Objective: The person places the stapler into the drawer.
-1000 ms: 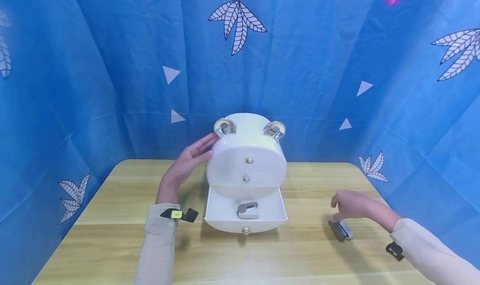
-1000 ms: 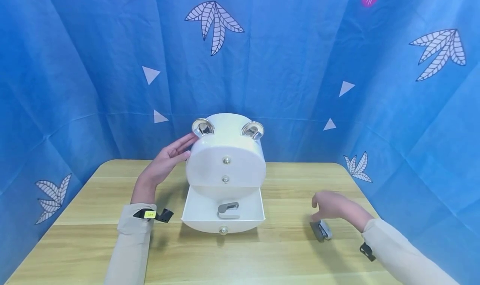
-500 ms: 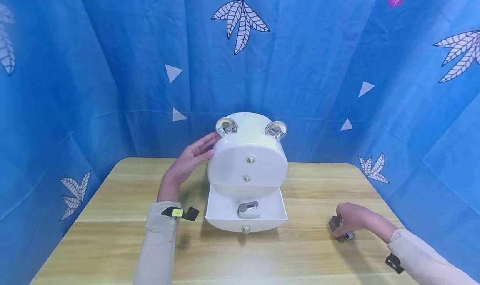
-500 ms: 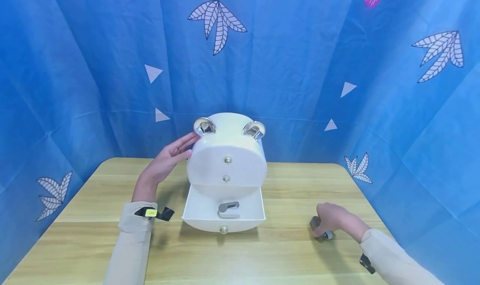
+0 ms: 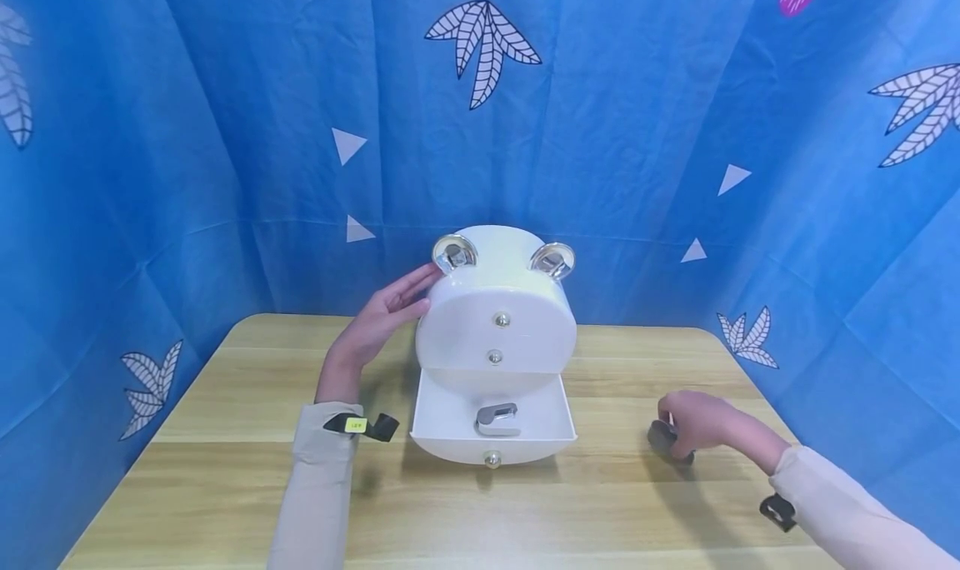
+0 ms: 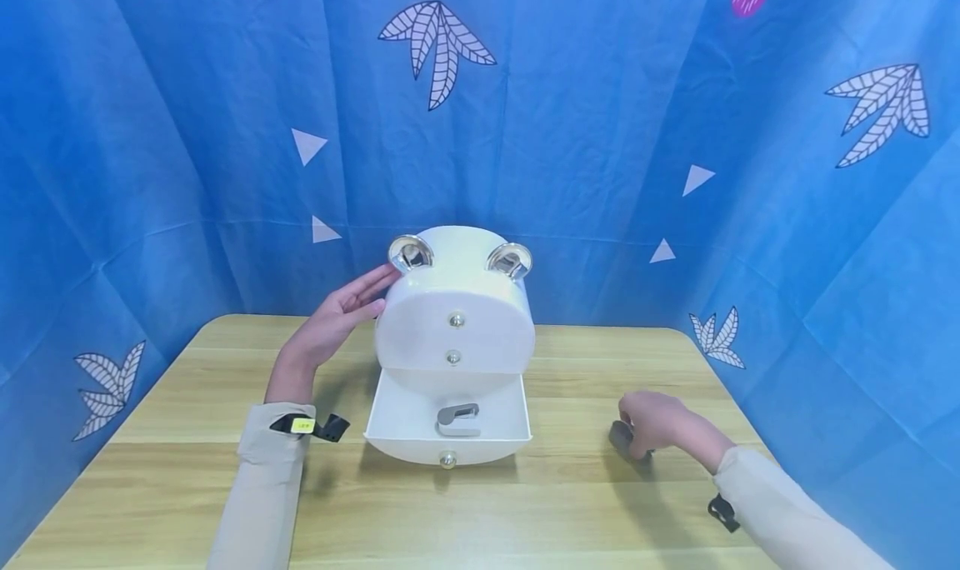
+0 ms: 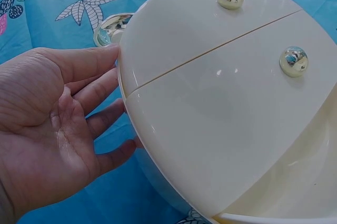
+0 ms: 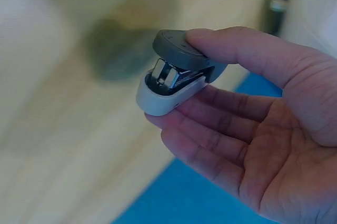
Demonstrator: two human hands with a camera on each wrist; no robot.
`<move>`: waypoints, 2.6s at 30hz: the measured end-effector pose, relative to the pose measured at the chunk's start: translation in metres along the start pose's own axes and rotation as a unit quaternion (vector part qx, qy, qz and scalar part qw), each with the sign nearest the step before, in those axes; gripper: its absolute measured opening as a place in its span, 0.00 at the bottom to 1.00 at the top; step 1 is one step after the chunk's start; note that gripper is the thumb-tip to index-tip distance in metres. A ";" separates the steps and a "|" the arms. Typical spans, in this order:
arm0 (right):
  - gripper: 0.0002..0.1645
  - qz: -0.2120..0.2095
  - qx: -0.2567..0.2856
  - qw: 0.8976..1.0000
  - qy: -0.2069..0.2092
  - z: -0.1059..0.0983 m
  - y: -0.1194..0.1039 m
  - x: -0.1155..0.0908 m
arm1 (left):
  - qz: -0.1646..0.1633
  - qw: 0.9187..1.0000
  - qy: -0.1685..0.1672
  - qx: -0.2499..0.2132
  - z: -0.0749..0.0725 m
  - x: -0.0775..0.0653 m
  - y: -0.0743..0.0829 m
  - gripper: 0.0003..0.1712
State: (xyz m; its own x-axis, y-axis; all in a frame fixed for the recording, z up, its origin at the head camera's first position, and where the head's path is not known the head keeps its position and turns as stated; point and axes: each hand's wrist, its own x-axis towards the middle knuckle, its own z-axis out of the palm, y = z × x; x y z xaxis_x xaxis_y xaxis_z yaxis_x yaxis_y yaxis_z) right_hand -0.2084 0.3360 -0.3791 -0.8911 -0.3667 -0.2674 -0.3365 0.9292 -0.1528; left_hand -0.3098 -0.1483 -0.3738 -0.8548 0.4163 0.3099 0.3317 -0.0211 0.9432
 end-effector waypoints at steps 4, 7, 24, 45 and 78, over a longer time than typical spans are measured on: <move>0.15 -0.047 -0.007 0.999 0.026 -0.022 -0.018 0.002 | -0.002 1.000 0.000 0.000 0.000 0.000 0.001 0.35; 0.11 -0.097 -0.018 0.994 0.055 -0.038 -0.036 0.004 | -0.005 1.000 0.001 0.000 0.000 0.000 0.001 0.35; 0.06 -0.210 -0.080 0.973 0.058 -0.076 -0.137 0.026 | -0.006 1.000 0.002 -0.004 0.001 0.001 0.000 0.35; 0.09 -0.247 -0.130 0.960 -0.015 -0.044 -0.169 0.059 | -0.010 1.000 0.003 0.002 0.002 0.001 0.002 0.36; 0.09 -0.256 -0.224 0.938 0.058 -0.006 -0.159 0.097 | 0.001 1.000 0.000 -0.006 0.000 0.001 0.000 0.35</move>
State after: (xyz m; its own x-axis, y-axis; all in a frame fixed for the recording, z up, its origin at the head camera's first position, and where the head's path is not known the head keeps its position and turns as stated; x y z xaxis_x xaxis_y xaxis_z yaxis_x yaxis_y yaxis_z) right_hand -0.2434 0.1528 -0.3753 -0.5956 -0.7876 -0.1580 -0.8010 0.5677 0.1901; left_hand -0.3109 -0.1475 -0.3734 -0.8544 0.4162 0.3112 0.3279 -0.0329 0.9442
